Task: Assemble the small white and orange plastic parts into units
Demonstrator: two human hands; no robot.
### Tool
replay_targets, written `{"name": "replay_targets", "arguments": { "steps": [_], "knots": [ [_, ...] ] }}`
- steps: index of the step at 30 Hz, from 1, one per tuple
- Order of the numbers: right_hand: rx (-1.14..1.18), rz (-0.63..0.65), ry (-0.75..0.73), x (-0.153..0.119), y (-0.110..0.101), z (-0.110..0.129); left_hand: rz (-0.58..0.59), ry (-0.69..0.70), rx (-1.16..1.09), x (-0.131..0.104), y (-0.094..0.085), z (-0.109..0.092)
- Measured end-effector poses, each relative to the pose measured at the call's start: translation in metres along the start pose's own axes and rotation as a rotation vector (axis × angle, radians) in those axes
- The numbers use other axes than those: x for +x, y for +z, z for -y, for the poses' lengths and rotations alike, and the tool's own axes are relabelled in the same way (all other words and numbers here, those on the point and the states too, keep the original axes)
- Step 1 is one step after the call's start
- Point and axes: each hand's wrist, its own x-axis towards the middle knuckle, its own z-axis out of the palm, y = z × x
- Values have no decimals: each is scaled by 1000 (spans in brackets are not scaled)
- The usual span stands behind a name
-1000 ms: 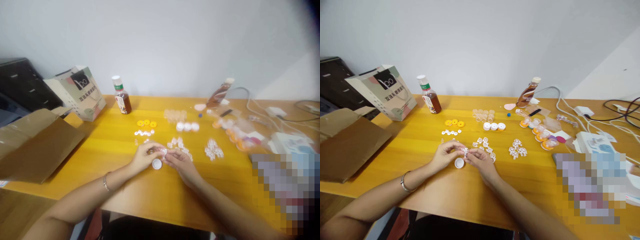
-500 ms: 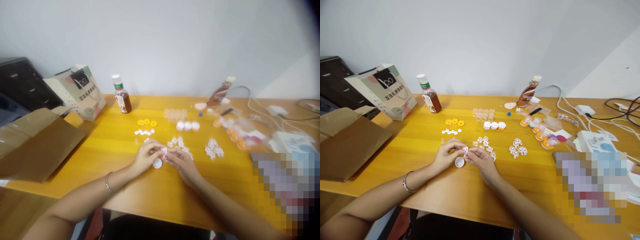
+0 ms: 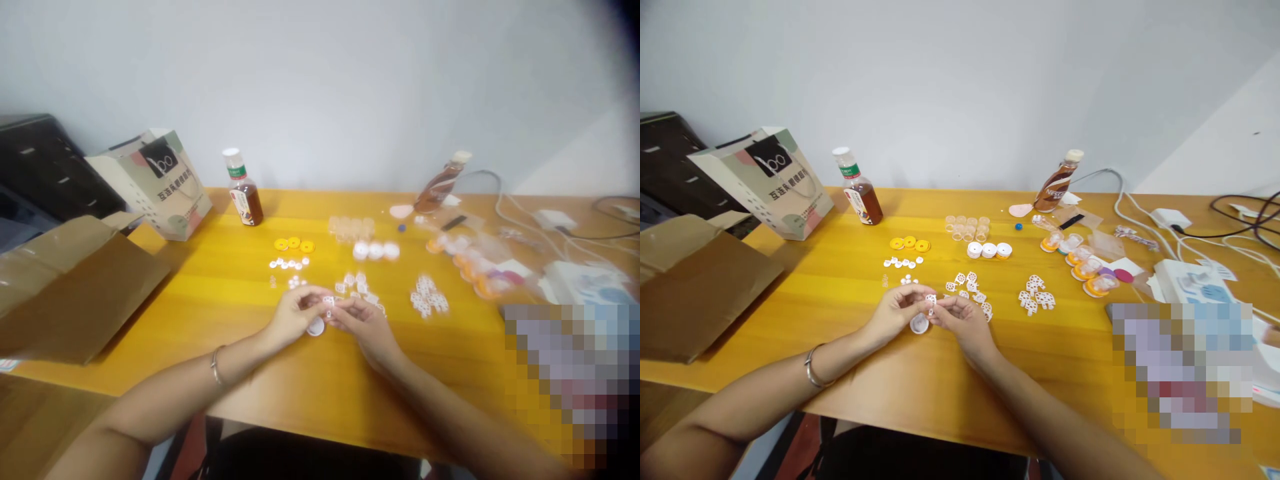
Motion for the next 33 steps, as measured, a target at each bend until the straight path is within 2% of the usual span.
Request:
{"name": "replay_targets", "arguments": {
  "steps": [3, 6, 10, 12, 14, 16, 20, 22, 24, 27, 33],
  "knots": [
    [-43, -10, -48, -2, 1, 3, 41, -4, -1, 2, -2, -5],
    [-30, 30, -74, -4, 1, 5, 145, 9, -22, 4, -7, -9],
    [103, 167, 35, -2, -2, 4, 263, 42, -32, 6, -15, -10],
    [154, 196, 81, 0, -4, 4, 302, 65, -5, 7, -17, -11],
    [174, 166, 64, 1, -6, 4, 320, 117, 71, 9, -17, -14],
    [196, 74, 9, 4, -8, 6, 300, 187, 204, 13, -17, -17],
    [262, -156, -91, 9, -15, 9, 285, 310, 567, 29, -18, -14],
    [265, -214, -102, 12, -18, 8, 292, 366, 756, 40, -17, -8],
    [260, -234, -90, 14, -20, 6, 293, 416, 893, 50, -13, -4],
    [281, -248, -78, 15, -20, 5, 330, 460, 948, 57, -6, -4],
    [294, -247, -74, 15, -20, 6, 457, 490, 998, 49, 0, -11]
  ]
}}
